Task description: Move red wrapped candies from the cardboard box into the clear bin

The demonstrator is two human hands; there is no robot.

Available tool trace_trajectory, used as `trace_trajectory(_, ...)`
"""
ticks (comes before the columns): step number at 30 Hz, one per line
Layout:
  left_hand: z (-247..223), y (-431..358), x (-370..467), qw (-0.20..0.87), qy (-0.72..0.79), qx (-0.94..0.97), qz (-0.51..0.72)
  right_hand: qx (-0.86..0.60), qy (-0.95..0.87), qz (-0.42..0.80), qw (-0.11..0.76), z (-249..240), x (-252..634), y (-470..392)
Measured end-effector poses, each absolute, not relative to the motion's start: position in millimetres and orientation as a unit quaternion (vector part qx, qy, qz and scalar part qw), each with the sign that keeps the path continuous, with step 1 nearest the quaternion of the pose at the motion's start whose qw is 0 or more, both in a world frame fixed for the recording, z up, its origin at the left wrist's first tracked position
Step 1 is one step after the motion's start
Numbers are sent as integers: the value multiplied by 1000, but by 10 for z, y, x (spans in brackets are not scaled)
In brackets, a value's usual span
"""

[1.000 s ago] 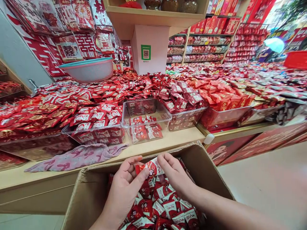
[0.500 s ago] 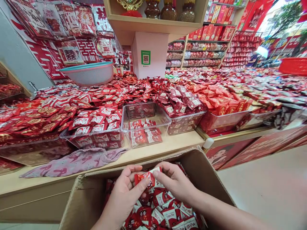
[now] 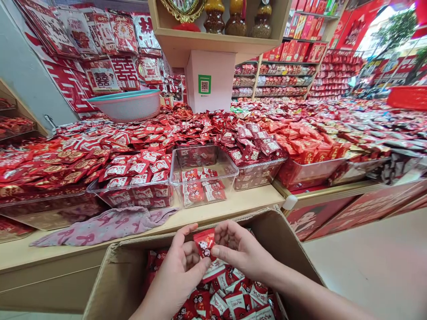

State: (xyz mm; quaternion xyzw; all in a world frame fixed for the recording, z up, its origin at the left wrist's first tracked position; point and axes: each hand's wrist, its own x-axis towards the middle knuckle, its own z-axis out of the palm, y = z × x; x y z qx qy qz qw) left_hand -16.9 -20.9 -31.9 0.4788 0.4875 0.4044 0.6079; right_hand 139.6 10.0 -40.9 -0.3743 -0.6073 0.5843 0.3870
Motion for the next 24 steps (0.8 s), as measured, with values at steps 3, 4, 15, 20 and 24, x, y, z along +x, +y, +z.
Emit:
trace_trajectory(3, -315, -252, -185, 575, 499, 543, 354, -345, -685, 545, 338, -356, 1416, 123)
trace_trajectory(4, -305, -264, -195, 566, 502, 555, 346, -346, -705, 532, 316, -336, 1417, 126)
trace_trajectory(15, -225, -17, -629, 367, 562, 558, 488, -469, -733, 239, 431, 722, 1603, 1215)
trace_trajectory(20, -238, 79, -771, 358, 587, 554, 469, -582, -797, 113, 115, 781, 1256, 1978)
trace_trajectory(24, -268, 81, -801, 372, 590, 550, 460, -571, -800, 91, -161, 543, 918, 2153)
